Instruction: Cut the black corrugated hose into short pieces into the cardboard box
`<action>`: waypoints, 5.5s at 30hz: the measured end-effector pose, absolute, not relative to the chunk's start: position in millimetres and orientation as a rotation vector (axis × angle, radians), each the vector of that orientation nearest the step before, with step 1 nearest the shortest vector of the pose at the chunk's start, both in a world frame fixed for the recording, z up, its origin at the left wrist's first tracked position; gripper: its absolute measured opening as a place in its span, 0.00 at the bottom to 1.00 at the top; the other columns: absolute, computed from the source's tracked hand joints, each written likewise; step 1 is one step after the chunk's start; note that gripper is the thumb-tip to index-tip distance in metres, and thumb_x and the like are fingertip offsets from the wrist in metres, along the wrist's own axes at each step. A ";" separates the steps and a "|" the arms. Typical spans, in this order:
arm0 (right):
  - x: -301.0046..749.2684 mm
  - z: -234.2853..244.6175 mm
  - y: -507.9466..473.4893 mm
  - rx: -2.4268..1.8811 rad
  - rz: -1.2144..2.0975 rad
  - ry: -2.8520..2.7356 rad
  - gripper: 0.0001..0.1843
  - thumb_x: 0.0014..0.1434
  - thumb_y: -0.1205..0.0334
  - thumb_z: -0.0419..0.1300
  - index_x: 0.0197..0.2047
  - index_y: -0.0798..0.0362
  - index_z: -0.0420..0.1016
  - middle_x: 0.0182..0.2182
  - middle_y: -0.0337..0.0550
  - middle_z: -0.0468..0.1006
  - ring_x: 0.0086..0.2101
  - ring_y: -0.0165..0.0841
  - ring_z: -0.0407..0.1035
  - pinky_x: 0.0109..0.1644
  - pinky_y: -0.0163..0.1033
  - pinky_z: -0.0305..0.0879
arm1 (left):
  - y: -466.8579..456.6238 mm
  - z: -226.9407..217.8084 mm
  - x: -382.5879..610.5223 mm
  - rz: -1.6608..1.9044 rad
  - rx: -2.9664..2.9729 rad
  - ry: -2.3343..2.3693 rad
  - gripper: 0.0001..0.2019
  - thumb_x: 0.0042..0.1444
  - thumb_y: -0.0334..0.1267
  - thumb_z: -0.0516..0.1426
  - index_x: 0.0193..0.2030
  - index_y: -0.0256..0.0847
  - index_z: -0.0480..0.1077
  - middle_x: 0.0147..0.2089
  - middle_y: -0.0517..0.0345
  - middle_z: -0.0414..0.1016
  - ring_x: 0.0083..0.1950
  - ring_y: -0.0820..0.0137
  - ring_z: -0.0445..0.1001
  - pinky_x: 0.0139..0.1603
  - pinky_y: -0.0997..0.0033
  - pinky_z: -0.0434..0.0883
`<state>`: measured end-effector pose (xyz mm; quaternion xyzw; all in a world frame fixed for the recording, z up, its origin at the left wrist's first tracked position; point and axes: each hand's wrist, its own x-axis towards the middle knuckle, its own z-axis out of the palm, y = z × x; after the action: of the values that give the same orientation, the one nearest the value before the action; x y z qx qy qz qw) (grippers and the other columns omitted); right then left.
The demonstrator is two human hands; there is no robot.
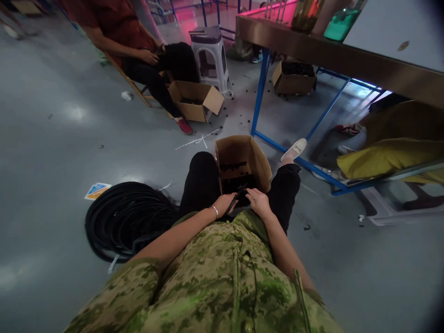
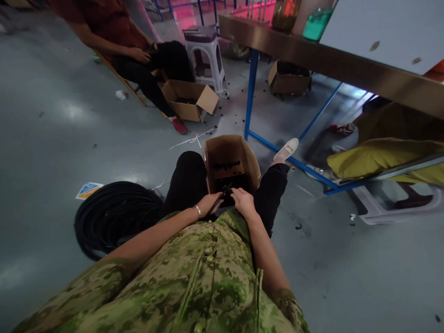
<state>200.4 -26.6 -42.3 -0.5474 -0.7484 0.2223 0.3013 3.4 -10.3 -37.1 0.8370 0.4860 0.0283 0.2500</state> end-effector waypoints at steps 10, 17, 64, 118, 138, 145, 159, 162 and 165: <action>195.2 -56.2 -18.2 -1.571 0.615 -1.899 0.17 0.66 0.59 0.51 0.52 0.50 0.77 0.41 0.48 0.80 0.39 0.37 0.74 0.46 0.39 0.70 | -1.3 -51.8 2.0 0.253 2.141 1.332 0.14 0.59 0.36 0.55 0.50 0.38 0.72 0.38 0.50 0.81 0.38 0.64 0.80 0.43 0.70 0.74; 197.8 -54.9 -12.7 -1.489 0.706 -1.843 0.17 0.65 0.60 0.51 0.49 0.54 0.78 0.38 0.49 0.80 0.38 0.37 0.74 0.46 0.40 0.70 | -0.4 -52.3 4.4 0.277 2.064 1.315 0.15 0.58 0.38 0.56 0.52 0.37 0.71 0.38 0.51 0.80 0.39 0.64 0.79 0.43 0.68 0.73; 200.3 -66.8 -7.7 -1.540 0.929 -1.504 0.20 0.61 0.56 0.53 0.52 0.52 0.77 0.35 0.42 0.82 0.32 0.34 0.75 0.40 0.39 0.73 | 6.3 -43.5 -0.6 0.514 1.057 1.085 0.27 0.57 0.46 0.59 0.61 0.35 0.63 0.30 0.58 0.74 0.29 0.73 0.75 0.27 0.78 0.67; 201.2 -35.0 -27.6 -1.435 0.785 -1.555 0.13 0.60 0.56 0.57 0.44 0.51 0.77 0.40 0.45 0.81 0.41 0.39 0.74 0.50 0.43 0.69 | -1.5 -63.1 -3.9 0.488 1.652 0.947 0.36 0.54 0.35 0.59 0.70 0.45 0.54 0.46 0.57 0.73 0.46 0.69 0.72 0.54 0.65 0.69; 197.2 -34.5 -30.5 -1.425 0.659 -1.670 0.10 0.59 0.59 0.56 0.41 0.52 0.76 0.39 0.47 0.80 0.41 0.40 0.74 0.49 0.44 0.68 | -3.8 -50.3 -1.6 0.428 1.761 1.003 0.35 0.53 0.34 0.58 0.69 0.42 0.57 0.45 0.55 0.76 0.44 0.67 0.74 0.50 0.68 0.70; 197.7 -34.7 -28.8 -1.433 0.680 -1.671 0.10 0.59 0.60 0.56 0.41 0.50 0.76 0.39 0.46 0.80 0.41 0.39 0.73 0.49 0.44 0.68 | -3.6 -54.3 -2.0 0.411 1.868 1.060 0.32 0.54 0.34 0.56 0.68 0.45 0.59 0.39 0.60 0.78 0.38 0.70 0.75 0.44 0.73 0.69; 204.0 -24.5 -28.4 -1.451 0.689 -1.513 0.10 0.59 0.57 0.57 0.41 0.50 0.76 0.38 0.45 0.80 0.40 0.39 0.74 0.48 0.44 0.68 | 3.2 -40.1 7.8 0.456 2.006 1.105 0.20 0.55 0.36 0.57 0.55 0.41 0.70 0.42 0.53 0.79 0.40 0.65 0.77 0.46 0.68 0.71; 209.8 -12.3 -29.6 -1.446 0.712 -1.463 0.11 0.58 0.55 0.58 0.42 0.50 0.76 0.38 0.44 0.80 0.39 0.38 0.73 0.47 0.43 0.69 | 4.7 -25.9 11.0 0.464 2.018 1.069 0.20 0.55 0.35 0.57 0.55 0.40 0.70 0.43 0.52 0.79 0.40 0.65 0.77 0.46 0.69 0.71; 212.4 -2.5 -25.9 -1.448 0.760 -1.426 0.11 0.58 0.55 0.58 0.40 0.50 0.76 0.35 0.43 0.80 0.36 0.37 0.73 0.44 0.41 0.69 | 8.4 -15.0 11.5 0.460 1.926 1.043 0.20 0.54 0.36 0.58 0.55 0.40 0.71 0.37 0.55 0.79 0.34 0.69 0.75 0.39 0.73 0.70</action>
<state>212.4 -25.9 -2.5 -0.5901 -0.5812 0.3099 0.4670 11.5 8.4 -15.0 0.7741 0.4192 0.1850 0.4368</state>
